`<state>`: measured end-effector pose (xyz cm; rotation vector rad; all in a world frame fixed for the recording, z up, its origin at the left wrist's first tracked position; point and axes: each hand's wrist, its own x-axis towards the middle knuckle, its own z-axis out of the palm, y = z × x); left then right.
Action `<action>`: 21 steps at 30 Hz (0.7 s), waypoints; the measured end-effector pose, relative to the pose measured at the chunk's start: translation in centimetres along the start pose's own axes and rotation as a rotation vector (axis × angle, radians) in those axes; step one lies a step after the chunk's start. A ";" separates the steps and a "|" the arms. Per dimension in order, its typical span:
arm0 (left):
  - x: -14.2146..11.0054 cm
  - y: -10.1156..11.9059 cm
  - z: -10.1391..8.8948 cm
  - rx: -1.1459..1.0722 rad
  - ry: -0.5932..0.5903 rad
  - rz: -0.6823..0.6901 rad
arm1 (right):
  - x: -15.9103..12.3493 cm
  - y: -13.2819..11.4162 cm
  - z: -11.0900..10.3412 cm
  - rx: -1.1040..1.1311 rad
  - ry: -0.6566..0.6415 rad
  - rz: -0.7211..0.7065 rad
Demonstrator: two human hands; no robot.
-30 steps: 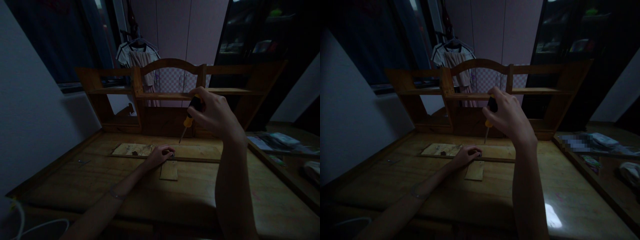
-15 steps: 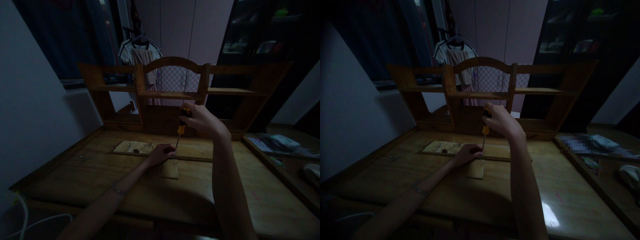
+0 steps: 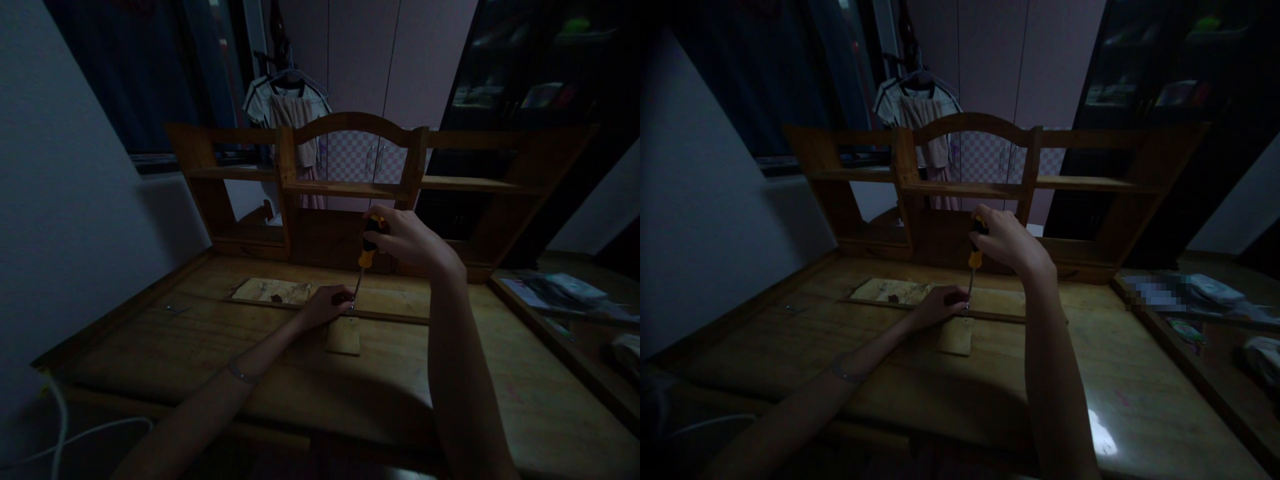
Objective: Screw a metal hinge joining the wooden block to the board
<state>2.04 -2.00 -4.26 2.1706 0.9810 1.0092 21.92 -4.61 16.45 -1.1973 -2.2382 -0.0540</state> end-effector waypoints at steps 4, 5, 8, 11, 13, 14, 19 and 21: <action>0.0 0.1 0.0 0.009 0.001 0.013 | -0.1 -0.3 -0.1 0.003 0.007 -0.016; 0.0 0.1 0.0 0.011 0.003 0.013 | -0.1 -0.4 -0.2 0.001 0.007 -0.015; 0.0 0.2 0.0 0.019 0.000 0.005 | 0.0 -0.4 -0.1 -0.004 0.006 -0.009; 0.0 0.2 -0.1 0.029 -0.006 0.008 | 0.1 -0.4 0.0 -0.003 0.006 -0.006; 0.0 0.2 0.0 0.021 0.009 0.015 | 0.2 -0.3 0.0 -0.008 0.002 -0.005; 0.0 0.1 0.1 0.011 0.016 0.016 | 0.2 -0.3 0.0 -0.008 -0.001 -0.005; 0.0 0.2 0.2 -0.037 0.015 0.014 | 0.0 -0.5 -0.2 0.026 -0.016 -0.027; -0.1 0.3 0.1 -0.036 0.013 0.016 | 0.0 -0.6 -0.3 0.028 -0.014 -0.034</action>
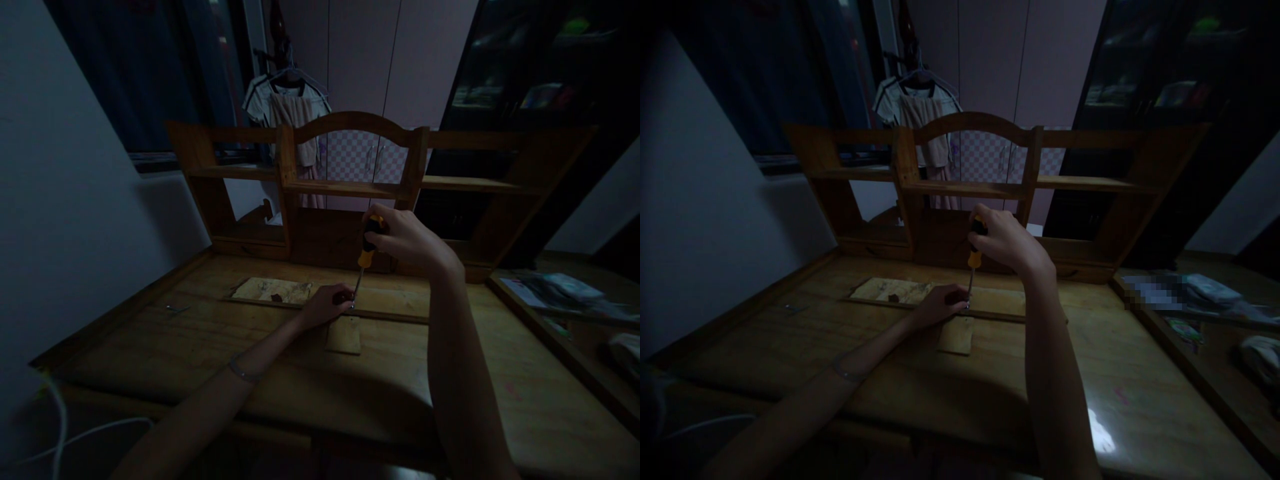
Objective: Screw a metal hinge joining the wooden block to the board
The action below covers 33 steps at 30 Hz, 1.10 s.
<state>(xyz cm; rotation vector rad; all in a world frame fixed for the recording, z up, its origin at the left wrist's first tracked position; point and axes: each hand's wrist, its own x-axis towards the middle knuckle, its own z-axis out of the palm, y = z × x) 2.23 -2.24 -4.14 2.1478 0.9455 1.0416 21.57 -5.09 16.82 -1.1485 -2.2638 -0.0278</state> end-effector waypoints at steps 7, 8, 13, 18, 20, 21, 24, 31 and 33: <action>-0.1 0.2 -0.2 0.068 0.000 0.017 | -0.1 -0.6 -0.1 0.073 -0.055 -0.049; -0.1 0.2 -0.2 0.073 0.002 0.017 | -0.1 -0.7 0.0 0.083 -0.069 -0.055; -0.2 0.3 -0.2 0.055 -0.025 0.006 | 0.1 -0.6 0.7 0.061 -0.090 -0.046; -0.3 0.0 -0.1 0.037 -0.035 -0.002 | 0.4 -0.3 1.4 -0.009 -0.033 -0.013; -0.2 -0.1 0.0 0.045 -0.036 -0.010 | 0.4 -0.4 1.3 -0.022 -0.035 0.002; -0.2 -0.1 0.0 0.052 -0.038 -0.012 | 0.3 -0.4 1.2 -0.024 -0.040 0.007; -0.2 0.1 -0.1 0.063 -0.050 -0.008 | 0.0 -0.6 0.9 -0.034 -0.051 0.016; -0.3 0.2 -0.2 0.029 -0.062 0.009 | 0.2 -1.0 1.0 -0.113 -0.052 0.002; -0.3 0.2 -0.1 0.021 -0.067 0.016 | 0.3 -1.0 1.3 -0.143 -0.060 0.005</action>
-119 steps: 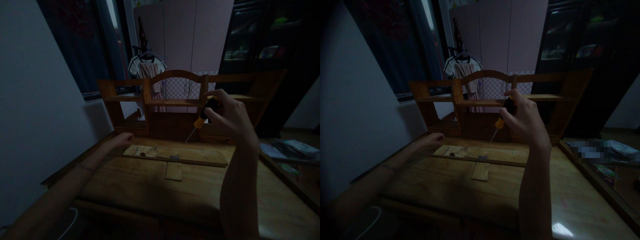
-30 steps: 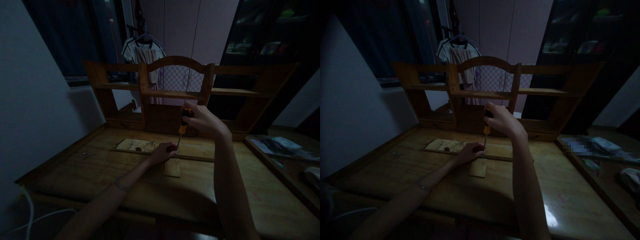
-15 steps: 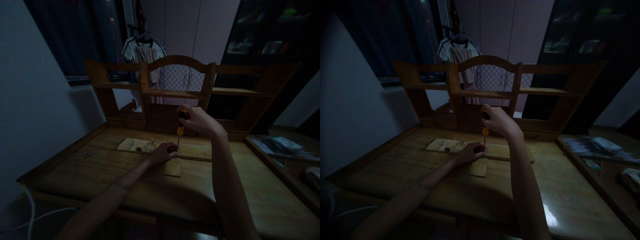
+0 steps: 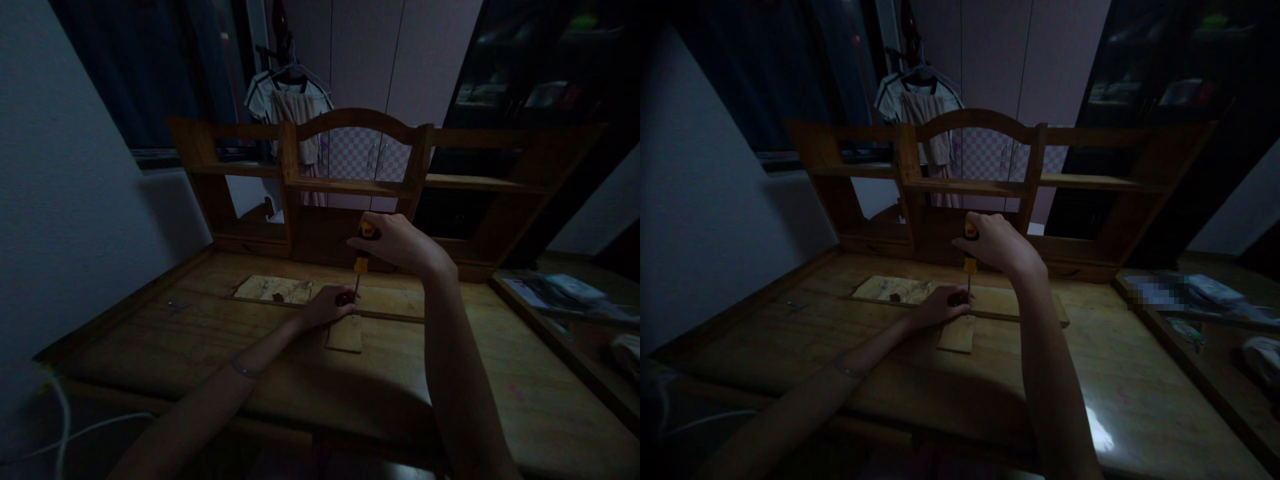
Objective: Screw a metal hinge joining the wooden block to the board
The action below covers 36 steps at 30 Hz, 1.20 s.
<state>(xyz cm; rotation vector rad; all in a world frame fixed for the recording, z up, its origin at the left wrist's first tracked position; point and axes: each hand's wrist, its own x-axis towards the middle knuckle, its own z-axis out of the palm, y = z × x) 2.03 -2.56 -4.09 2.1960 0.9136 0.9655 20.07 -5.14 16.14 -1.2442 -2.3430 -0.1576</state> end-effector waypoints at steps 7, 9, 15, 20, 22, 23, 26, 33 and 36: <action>0.1 -0.1 0.0 0.003 -0.039 0.009 | 0.1 0.3 0.7 -0.021 -0.025 0.021; 0.0 -0.3 0.0 0.061 -0.037 0.052 | 0.2 0.4 0.8 -0.020 -0.031 0.016; -0.1 -1.0 0.1 0.281 -0.005 0.145 | 0.5 0.2 0.8 0.017 -0.022 -0.006; 0.0 -1.1 -0.2 0.375 -0.014 0.109 | 0.9 0.0 1.5 0.018 0.029 0.008; 0.0 -1.2 -0.2 0.388 -0.017 0.105 | 0.8 -0.1 1.7 0.021 0.034 -0.001; 0.0 -1.3 -0.2 0.392 -0.019 0.103 | 0.7 -0.1 1.7 0.035 0.031 -0.020; 0.0 -1.6 -0.1 0.408 -0.011 0.096 | 0.5 -0.2 1.1 0.097 0.016 -0.073; 0.1 -2.0 0.1 0.421 -0.019 0.104 | 0.4 -0.4 0.2 0.108 0.018 -0.074; 0.0 -1.9 0.0 0.423 -0.017 0.106 | 0.3 -0.2 0.5 0.078 0.060 -0.037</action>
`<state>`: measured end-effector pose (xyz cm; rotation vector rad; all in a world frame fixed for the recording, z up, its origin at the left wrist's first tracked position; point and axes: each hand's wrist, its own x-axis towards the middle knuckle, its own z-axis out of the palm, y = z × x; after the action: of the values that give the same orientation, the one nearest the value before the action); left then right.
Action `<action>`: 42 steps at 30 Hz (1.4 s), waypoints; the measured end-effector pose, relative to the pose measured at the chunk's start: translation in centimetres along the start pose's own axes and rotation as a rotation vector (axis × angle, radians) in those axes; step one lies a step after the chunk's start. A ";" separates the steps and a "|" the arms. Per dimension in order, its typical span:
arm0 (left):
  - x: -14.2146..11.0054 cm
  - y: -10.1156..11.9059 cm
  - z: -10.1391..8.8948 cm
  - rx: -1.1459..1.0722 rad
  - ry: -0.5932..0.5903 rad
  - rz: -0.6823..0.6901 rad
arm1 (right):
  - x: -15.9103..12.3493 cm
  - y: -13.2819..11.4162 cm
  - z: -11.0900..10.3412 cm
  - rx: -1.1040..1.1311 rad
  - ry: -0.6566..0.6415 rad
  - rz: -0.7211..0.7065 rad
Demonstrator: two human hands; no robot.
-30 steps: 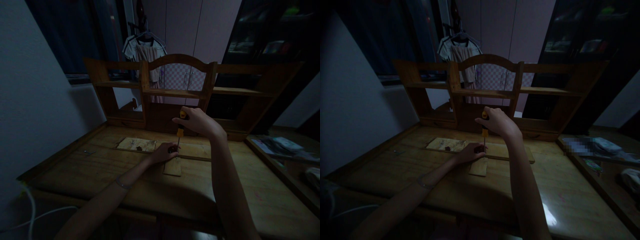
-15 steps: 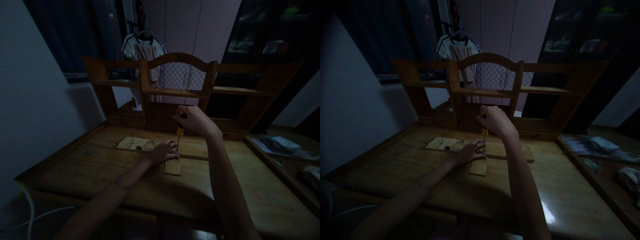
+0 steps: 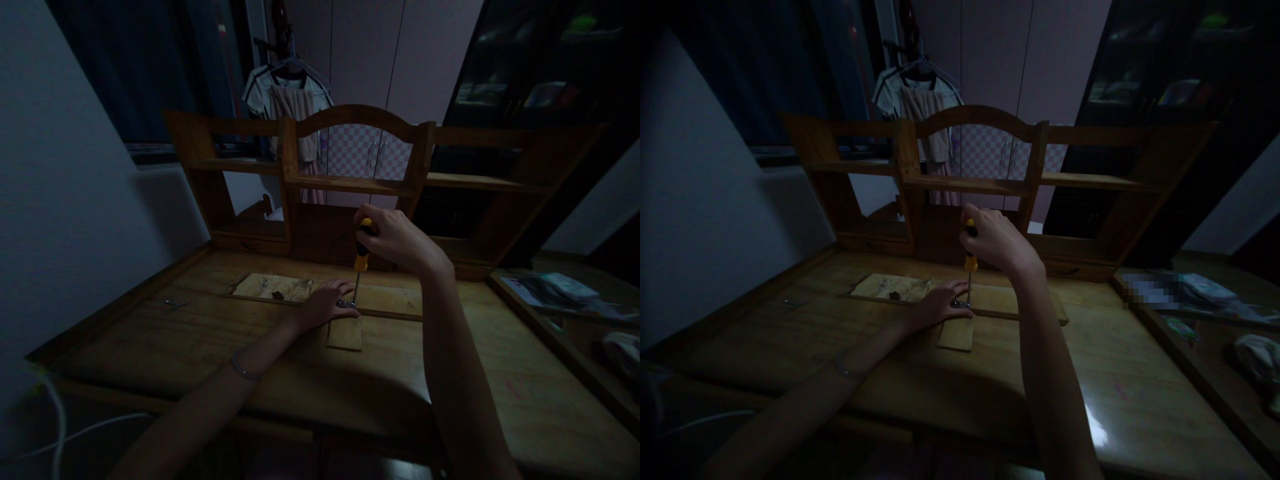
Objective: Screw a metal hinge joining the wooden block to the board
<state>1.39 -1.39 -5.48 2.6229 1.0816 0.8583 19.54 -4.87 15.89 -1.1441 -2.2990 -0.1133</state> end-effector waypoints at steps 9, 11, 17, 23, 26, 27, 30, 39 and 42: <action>0.0 -0.1 0.0 0.003 -0.018 -0.010 | -0.4 0.3 -0.5 0.000 -0.054 -0.017; 0.0 0.0 -0.1 0.007 -0.017 -0.009 | -0.5 0.3 -0.5 -0.005 -0.056 -0.004; -0.1 0.0 0.0 0.026 -0.008 -0.005 | -0.4 0.4 -0.3 -0.020 -0.051 0.022; -0.2 0.0 -0.1 0.045 -0.018 -0.011 | -0.5 0.0 -0.8 0.001 -0.074 0.015; -0.1 0.2 -0.2 0.043 -0.021 -0.013 | -0.4 -0.2 -0.7 -0.043 -0.047 0.045; -0.1 0.3 -0.3 0.042 -0.022 -0.014 | -0.4 -0.2 -0.6 -0.055 -0.041 0.051; 0.0 0.4 -0.3 0.039 -0.019 -0.017 | -0.4 -0.2 -0.5 -0.045 -0.065 0.043; -0.1 0.4 -0.4 0.022 -0.022 -0.015 | -0.5 -0.3 -0.1 -0.115 -0.078 0.096; -0.1 0.4 -0.3 0.024 -0.016 -0.015 | -0.6 -0.3 -0.3 -0.069 -0.115 0.058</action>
<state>1.38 -1.70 -5.09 2.6334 1.1131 0.8255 19.69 -5.60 15.87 -1.2820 -2.3760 -0.1079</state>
